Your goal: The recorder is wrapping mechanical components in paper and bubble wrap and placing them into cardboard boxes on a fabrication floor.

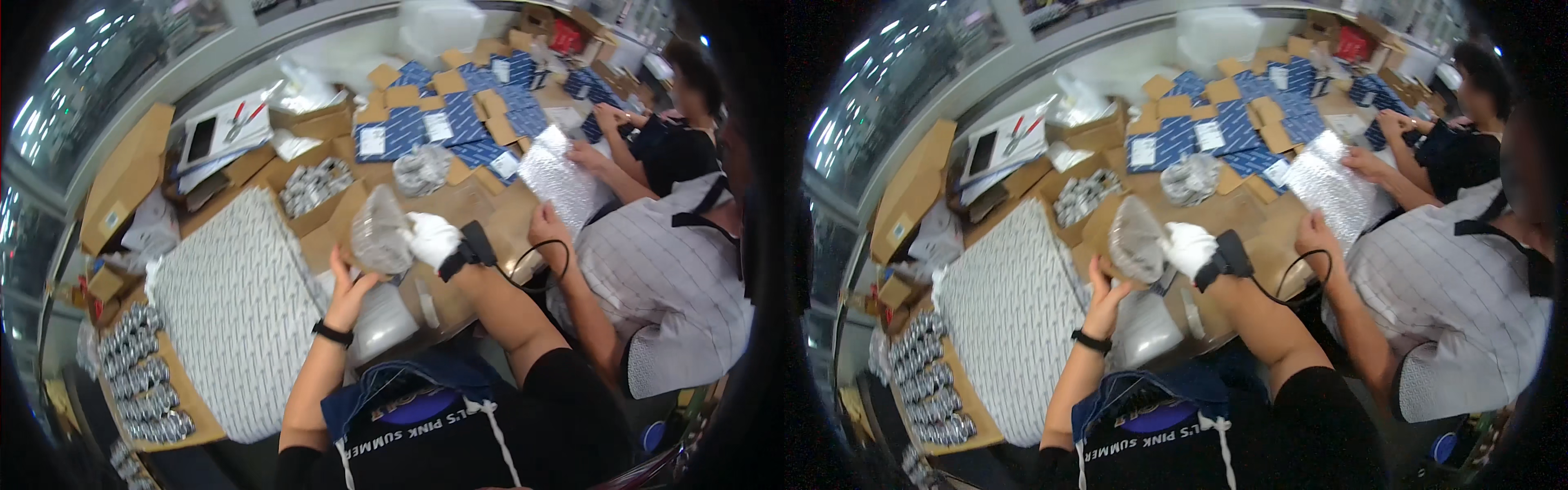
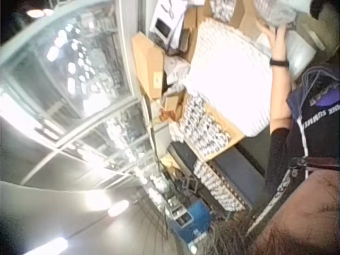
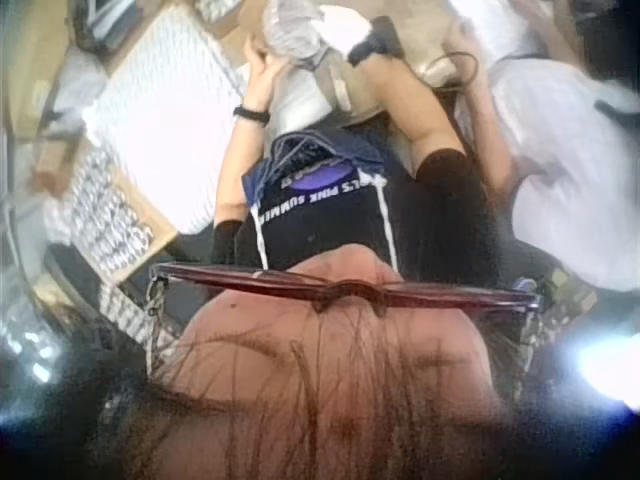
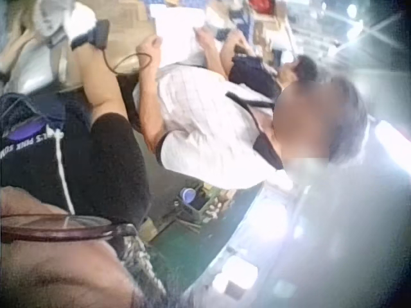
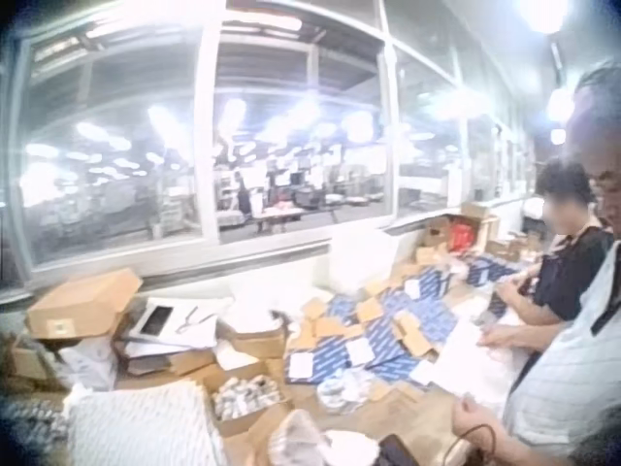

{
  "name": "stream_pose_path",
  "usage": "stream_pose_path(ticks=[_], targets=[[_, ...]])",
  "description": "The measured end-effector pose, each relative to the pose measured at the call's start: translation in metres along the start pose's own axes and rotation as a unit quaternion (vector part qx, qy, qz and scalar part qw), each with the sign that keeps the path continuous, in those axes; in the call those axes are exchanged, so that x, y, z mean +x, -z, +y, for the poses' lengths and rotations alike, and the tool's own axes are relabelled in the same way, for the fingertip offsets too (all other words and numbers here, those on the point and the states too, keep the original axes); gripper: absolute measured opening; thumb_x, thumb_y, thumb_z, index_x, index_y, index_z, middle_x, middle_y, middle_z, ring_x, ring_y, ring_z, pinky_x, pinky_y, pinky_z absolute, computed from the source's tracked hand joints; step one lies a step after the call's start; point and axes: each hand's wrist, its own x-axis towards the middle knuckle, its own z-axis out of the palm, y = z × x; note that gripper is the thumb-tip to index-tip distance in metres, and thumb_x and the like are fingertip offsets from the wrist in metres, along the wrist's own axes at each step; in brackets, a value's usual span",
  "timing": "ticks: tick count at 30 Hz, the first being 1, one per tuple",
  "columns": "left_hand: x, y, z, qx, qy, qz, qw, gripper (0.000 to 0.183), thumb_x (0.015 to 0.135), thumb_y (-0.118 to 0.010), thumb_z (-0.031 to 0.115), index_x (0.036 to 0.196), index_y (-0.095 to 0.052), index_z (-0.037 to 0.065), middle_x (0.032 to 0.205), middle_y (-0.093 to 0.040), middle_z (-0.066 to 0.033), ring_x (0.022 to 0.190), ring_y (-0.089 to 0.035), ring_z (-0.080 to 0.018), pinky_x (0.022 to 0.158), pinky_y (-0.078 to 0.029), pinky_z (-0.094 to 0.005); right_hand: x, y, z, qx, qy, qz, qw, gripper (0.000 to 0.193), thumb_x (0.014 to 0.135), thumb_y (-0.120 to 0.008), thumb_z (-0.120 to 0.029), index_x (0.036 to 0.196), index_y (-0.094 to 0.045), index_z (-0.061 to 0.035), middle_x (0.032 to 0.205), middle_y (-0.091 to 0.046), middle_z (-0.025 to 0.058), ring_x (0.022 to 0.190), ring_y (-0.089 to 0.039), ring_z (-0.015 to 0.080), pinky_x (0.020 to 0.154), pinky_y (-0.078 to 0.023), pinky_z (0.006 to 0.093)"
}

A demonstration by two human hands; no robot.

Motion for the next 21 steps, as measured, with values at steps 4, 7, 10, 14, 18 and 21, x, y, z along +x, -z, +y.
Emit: stream_pose_path(ticks=[4, 7, 10, 14, 18, 21], targets=[[-0.025, 0.021, 0.010, -0.043, 0.032, 0.031, 0.998, 0.084, 0.080, -0.061, 0.013, 0.142, -0.004, 0.006, 0.137, -0.031, -0.0217, 0.131, -0.027, -0.0293, 0.105, -0.024, -0.0382, 0.008, 0.047, -0.008, -0.030, -0.056, -0.070, 0.996, 0.042, 0.081, -0.054, -0.038, 0.108, -0.060, -0.0068, 0.101, -0.063, 0.0173, 0.096, -0.058, 0.0339, 0.083, -0.046, 0.0413], [-0.050, 0.047, 0.023, -0.061, 0.042, 0.079, 0.994, 0.076, 0.083, -0.057, 0.009, 0.142, -0.010, 0.006, 0.127, -0.045, -0.0195, 0.122, -0.040, -0.0267, 0.101, -0.030, -0.0363, 0.002, 0.075, 0.037, -0.059, -0.059, 0.013, 0.996, 0.045, 0.081, -0.054, -0.039, 0.112, -0.059, -0.0076, 0.101, -0.063, 0.0169, 0.095, -0.060, 0.0322, 0.082, -0.047, 0.0420], [-0.076, 0.076, 0.036, -0.071, 0.040, 0.172, 0.982, 0.067, 0.082, -0.055, 0.005, 0.140, -0.020, 0.004, 0.116, -0.053, -0.0153, 0.110, -0.048, -0.0226, 0.097, -0.035, -0.0334, 0.018, 0.143, 0.050, -0.013, -0.157, 0.036, 0.987, 0.044, 0.081, -0.055, -0.038, 0.112, -0.058, -0.0062, 0.103, -0.062, 0.0184, 0.097, -0.058, 0.0330, 0.086, -0.045, 0.0400], [-0.095, 0.089, 0.048, -0.092, 0.055, 0.245, 0.964, 0.062, 0.082, -0.055, 0.004, 0.137, -0.027, 0.002, 0.111, -0.056, -0.0120, 0.105, -0.051, -0.0204, 0.094, -0.039, -0.0316, 0.062, 0.198, 0.115, -0.029, -0.207, 0.267, 0.941, 0.037, 0.078, -0.057, -0.034, 0.102, -0.062, -0.0063, 0.098, -0.061, 0.0223, 0.094, -0.058, 0.0363, 0.082, -0.046, 0.0421], [-0.110, 0.088, 0.050, -0.024, 0.044, 0.267, 0.962, 0.057, 0.083, -0.055, 0.004, 0.135, -0.032, 0.003, 0.109, -0.056, -0.0108, 0.103, -0.052, -0.0196, 0.093, -0.039, -0.0320, 0.113, 0.221, 0.220, -0.156, -0.245, 0.358, 0.887, 0.035, 0.077, -0.054, -0.030, 0.095, -0.063, -0.0016, 0.087, -0.063, 0.0248, 0.084, -0.060, 0.0400, 0.076, -0.047, 0.0446], [-0.124, 0.099, 0.045, 0.050, 0.059, 0.279, 0.957, 0.056, 0.083, -0.056, 0.005, 0.134, -0.034, 0.004, 0.109, -0.056, -0.0103, 0.104, -0.052, -0.0187, 0.094, -0.038, -0.0323, 0.136, 0.234, 0.376, -0.328, -0.277, 0.321, 0.845, 0.021, 0.077, -0.051, -0.019, 0.085, -0.065, -0.0041, 0.086, -0.065, 0.0193, 0.082, -0.062, 0.0371, 0.074, -0.049, 0.0440]])
